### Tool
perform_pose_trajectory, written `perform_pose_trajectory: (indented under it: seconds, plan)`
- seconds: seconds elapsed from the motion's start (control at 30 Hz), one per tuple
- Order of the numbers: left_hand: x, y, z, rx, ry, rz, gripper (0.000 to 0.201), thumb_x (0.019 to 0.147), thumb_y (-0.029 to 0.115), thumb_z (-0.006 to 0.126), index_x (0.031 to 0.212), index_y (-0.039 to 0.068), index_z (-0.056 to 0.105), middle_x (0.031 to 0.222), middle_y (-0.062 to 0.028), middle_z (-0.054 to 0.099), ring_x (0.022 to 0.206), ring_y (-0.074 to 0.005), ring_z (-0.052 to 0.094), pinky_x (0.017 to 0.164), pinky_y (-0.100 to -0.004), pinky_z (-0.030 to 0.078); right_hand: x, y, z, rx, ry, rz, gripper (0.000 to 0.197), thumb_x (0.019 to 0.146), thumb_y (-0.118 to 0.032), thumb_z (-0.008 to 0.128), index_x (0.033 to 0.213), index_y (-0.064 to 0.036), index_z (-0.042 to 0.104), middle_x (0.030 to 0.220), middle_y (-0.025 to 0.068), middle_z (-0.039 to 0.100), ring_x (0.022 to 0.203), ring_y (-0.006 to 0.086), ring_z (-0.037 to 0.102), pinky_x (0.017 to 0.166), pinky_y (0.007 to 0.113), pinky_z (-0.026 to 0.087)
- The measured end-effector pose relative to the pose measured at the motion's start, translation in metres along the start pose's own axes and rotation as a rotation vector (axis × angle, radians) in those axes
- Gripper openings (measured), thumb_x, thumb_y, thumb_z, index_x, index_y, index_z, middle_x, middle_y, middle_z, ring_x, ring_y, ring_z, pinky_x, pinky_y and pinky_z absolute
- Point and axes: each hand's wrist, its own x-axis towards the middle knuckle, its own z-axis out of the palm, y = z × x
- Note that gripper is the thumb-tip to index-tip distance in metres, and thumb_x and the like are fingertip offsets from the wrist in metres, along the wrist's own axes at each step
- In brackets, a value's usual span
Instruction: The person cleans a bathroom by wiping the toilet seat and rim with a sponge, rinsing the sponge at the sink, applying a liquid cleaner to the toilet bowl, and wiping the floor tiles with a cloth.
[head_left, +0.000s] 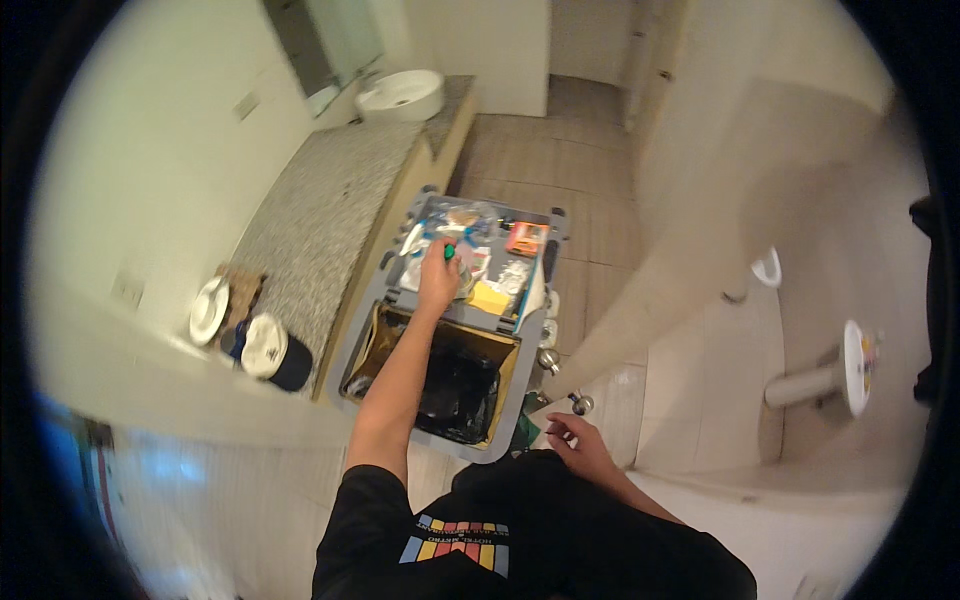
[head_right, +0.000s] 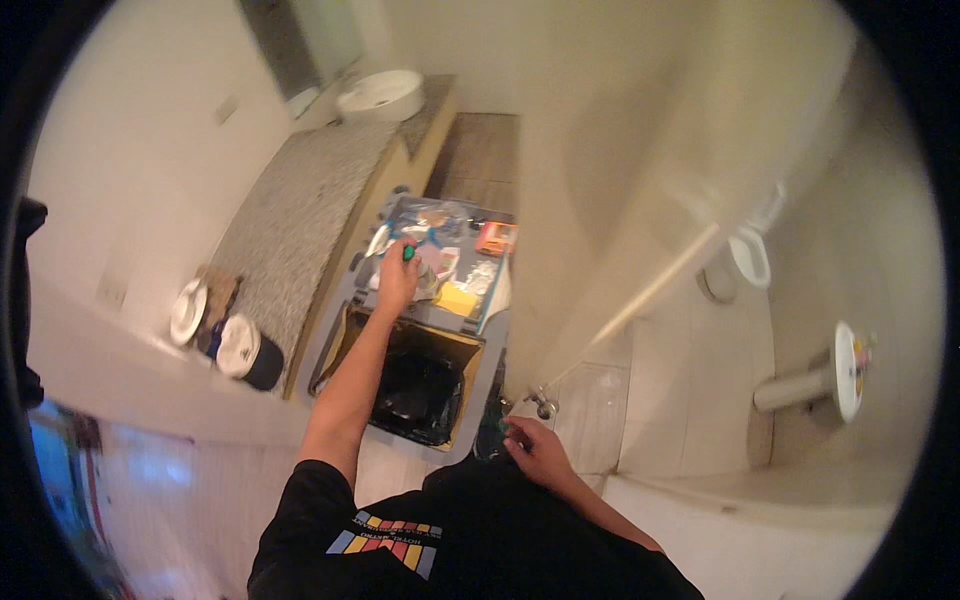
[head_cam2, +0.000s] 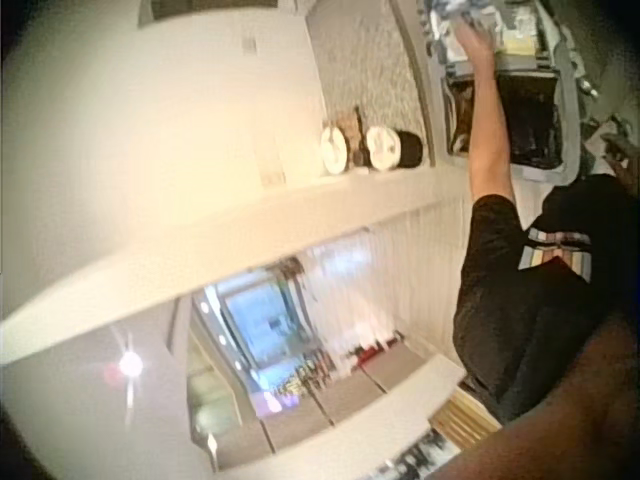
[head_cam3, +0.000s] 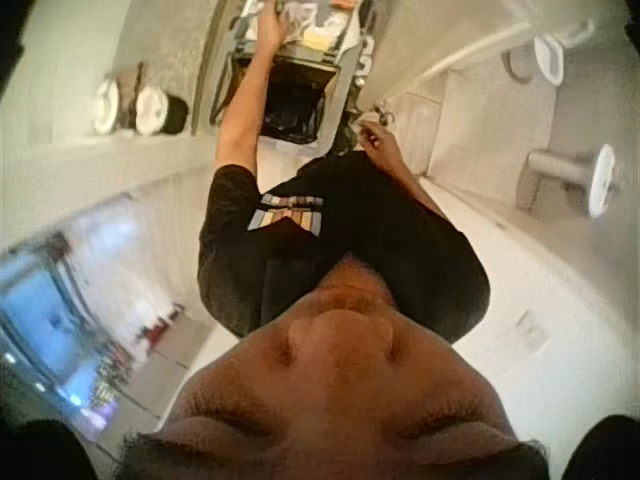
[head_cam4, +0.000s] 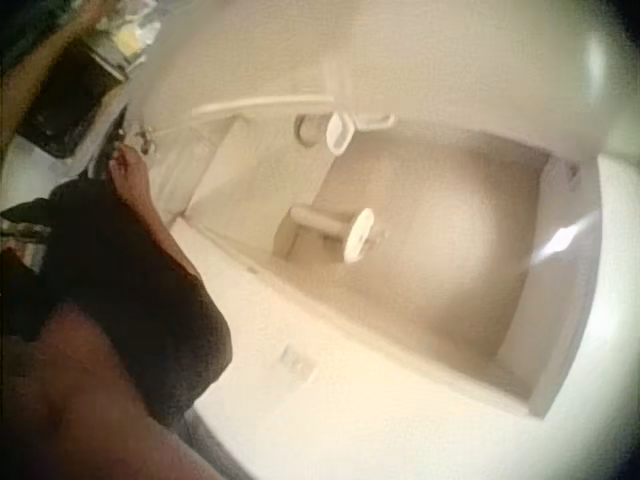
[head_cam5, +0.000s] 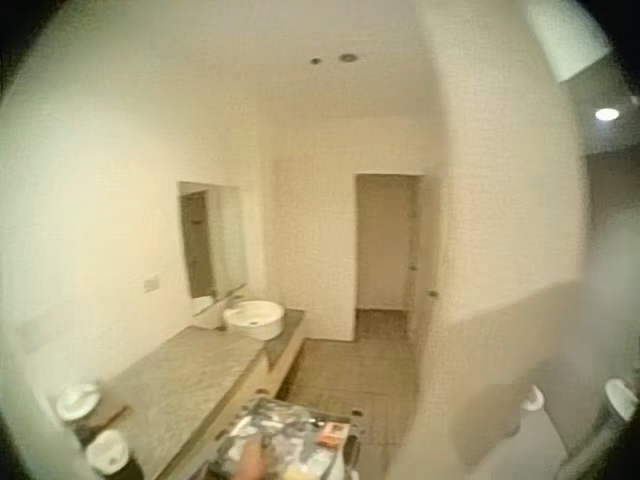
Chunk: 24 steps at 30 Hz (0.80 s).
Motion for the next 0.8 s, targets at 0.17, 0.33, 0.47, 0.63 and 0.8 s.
perform_pose_trajectory:
  seconds: [0.17,0.33,0.47,0.63,0.8]
  plan:
    - [0.014,-0.025,0.021,0.194,-0.144,0.063,0.027,0.092,0.002,0.057,0.116,0.002,0.068,0.114,-0.0257,0.070,0.107,-0.0454,0.068,0.092,-0.0524,0.052,-0.073,0.038,0.019,-0.073,0.246,0.237,0.037,0.094,-0.013,0.071,0.129,-0.0044,0.067,0.099,0.0128,0.074,0.088,0.0255,0.072,0.082,0.038,0.057]
    - [0.002,-0.062,0.004,0.441,-0.375,0.102,0.039,0.091,0.001,0.056,0.129,0.001,0.064,0.139,-0.0257,0.059,0.122,-0.0428,0.061,0.102,-0.0495,0.050,-0.165,0.100,0.050,-0.129,0.436,0.521,0.036,0.093,-0.016,0.071,0.127,-0.0050,0.068,0.097,0.0132,0.076,0.087,0.0267,0.073,0.082,0.040,0.058]
    - [-0.018,-0.036,-0.004,0.595,-0.267,0.108,0.058,0.087,0.001,0.069,0.143,0.005,0.055,0.152,-0.0265,0.046,0.138,-0.0446,0.051,0.114,-0.0482,0.045,-0.236,0.132,0.081,-0.195,0.506,0.699,0.036,0.091,-0.017,0.069,0.125,-0.0047,0.070,0.098,0.0158,0.076,0.087,0.0311,0.074,0.082,0.043,0.059]
    - [-0.053,0.023,-0.037,0.418,-0.059,0.172,0.073,0.086,0.012,0.078,0.151,0.003,0.045,0.156,-0.0292,0.038,0.145,-0.0481,0.040,0.119,-0.0511,0.038,-0.288,0.151,0.117,-0.119,0.498,0.798,0.036,0.090,-0.019,0.068,0.124,-0.0056,0.071,0.100,0.0167,0.077,0.091,0.0330,0.074,0.086,0.044,0.059]
    - [-0.153,0.074,-0.095,0.170,0.126,0.242,0.064,0.095,0.014,0.073,0.150,-0.003,0.043,0.153,-0.0272,0.038,0.142,-0.0441,0.042,0.118,-0.0528,0.038,-0.310,0.210,0.097,-0.196,0.500,0.892,0.037,0.088,-0.018,0.069,0.123,-0.0062,0.072,0.102,0.0186,0.076,0.095,0.0350,0.073,0.088,0.047,0.057]
